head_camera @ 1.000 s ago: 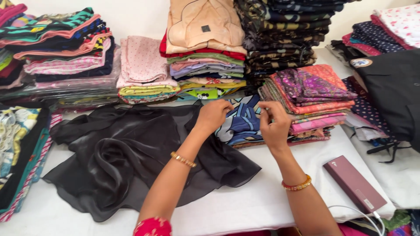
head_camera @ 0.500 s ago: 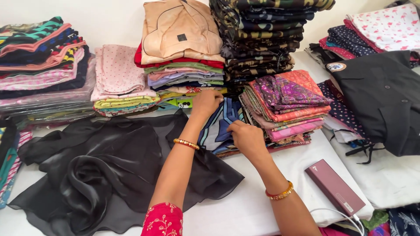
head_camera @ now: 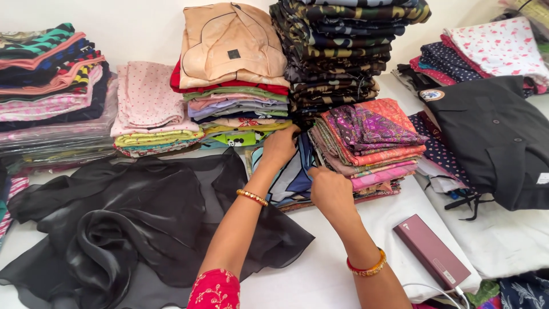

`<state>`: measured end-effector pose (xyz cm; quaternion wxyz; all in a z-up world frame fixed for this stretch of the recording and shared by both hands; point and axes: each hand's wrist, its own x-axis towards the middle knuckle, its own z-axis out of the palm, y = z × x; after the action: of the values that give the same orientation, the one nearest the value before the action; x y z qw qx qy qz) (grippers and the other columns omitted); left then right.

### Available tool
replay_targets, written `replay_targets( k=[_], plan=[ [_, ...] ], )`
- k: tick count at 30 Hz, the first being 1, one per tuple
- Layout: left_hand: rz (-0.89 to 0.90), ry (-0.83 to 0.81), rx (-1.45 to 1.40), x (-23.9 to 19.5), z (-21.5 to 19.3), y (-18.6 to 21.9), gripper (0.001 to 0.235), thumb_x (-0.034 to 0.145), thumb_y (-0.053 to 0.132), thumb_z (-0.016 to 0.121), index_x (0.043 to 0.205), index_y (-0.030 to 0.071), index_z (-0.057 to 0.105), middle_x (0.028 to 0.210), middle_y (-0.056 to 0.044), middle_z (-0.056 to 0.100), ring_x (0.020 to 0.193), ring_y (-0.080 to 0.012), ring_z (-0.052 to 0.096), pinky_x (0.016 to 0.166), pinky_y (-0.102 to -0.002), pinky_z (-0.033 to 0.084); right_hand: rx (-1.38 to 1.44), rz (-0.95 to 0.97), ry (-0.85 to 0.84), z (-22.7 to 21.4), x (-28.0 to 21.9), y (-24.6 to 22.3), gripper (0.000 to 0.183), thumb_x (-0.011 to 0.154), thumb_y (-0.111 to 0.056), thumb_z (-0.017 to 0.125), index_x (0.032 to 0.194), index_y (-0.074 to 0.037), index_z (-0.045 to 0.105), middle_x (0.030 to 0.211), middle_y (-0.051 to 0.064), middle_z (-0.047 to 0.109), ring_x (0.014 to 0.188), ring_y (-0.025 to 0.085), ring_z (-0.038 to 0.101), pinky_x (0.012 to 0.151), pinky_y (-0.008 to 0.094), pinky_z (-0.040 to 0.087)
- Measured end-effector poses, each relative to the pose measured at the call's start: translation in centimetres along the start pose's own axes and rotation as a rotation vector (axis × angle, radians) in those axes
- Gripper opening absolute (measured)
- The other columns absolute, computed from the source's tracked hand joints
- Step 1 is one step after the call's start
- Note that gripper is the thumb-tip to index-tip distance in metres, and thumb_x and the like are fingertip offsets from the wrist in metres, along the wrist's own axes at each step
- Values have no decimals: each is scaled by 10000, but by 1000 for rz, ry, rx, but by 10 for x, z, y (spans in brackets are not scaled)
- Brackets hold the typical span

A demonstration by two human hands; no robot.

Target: The person folds a black piece of fabric and a purple patterned scarf on a white table. They smooth out the items, fold them into neat rectangles, and place them onto existing stacks of folded clothes.

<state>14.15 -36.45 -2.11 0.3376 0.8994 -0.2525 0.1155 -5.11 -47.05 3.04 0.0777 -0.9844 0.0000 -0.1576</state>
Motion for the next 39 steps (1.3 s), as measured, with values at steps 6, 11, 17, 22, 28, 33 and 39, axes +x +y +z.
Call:
replay_targets(
  k=[6,11,17,22,28,33,39],
  plan=[
    [92,-241,-151,-14,7,-17,282,887,197,676,1169,194,682,1125,-111,764,1111,-321,694,938,-455,533,96,-197,69,21,-1,-5,244,830,-107,709,1072,-73,725,1145,100,706,1113,326,650,877,450,559],
    [282,-338,52,-28,-10,10,588,699,285,860,1262,242,695,1381,-92,606,1304,-389,447,1069,-598,309,-102,-135,-191,38,1,8,356,772,-162,764,1103,-61,681,1290,158,633,1259,396,567,952,480,522],
    [411,37,-196,-37,-34,-12,311,794,148,739,1104,171,738,1166,-65,707,1175,-315,584,1001,-471,428,-123,-89,-262,27,-2,4,460,775,-100,740,1223,-51,645,1329,196,613,1327,425,519,1017,477,497],
    [248,62,-249,-78,-91,-42,170,898,2,575,885,91,719,932,-91,730,968,-314,665,874,-404,515,-59,-197,-18,9,-3,-7,519,735,4,655,1251,-50,668,1322,198,644,1305,372,554,1005,462,500],
    [127,-32,-232,-134,-152,-63,175,871,-4,591,940,58,739,934,-83,736,908,-270,706,789,-373,550,178,-303,118,-1,-1,-27,370,802,8,614,1140,-70,741,1138,126,745,1119,324,661,923,440,541],
    [24,-242,-366,-166,-167,-64,163,873,40,658,1006,70,748,879,-48,756,764,-172,712,698,-304,552,260,-251,-82,-6,-4,-45,147,852,-190,705,971,-132,771,879,81,765,818,306,712,711,439,558],
    [62,-473,-427,-185,-166,-44,309,819,121,742,1126,141,726,774,-60,715,686,-176,667,651,-306,525,256,-257,-328,-8,-13,-62,172,832,-309,759,906,-154,763,757,40,771,720,265,727,632,412,545]
  ],
)
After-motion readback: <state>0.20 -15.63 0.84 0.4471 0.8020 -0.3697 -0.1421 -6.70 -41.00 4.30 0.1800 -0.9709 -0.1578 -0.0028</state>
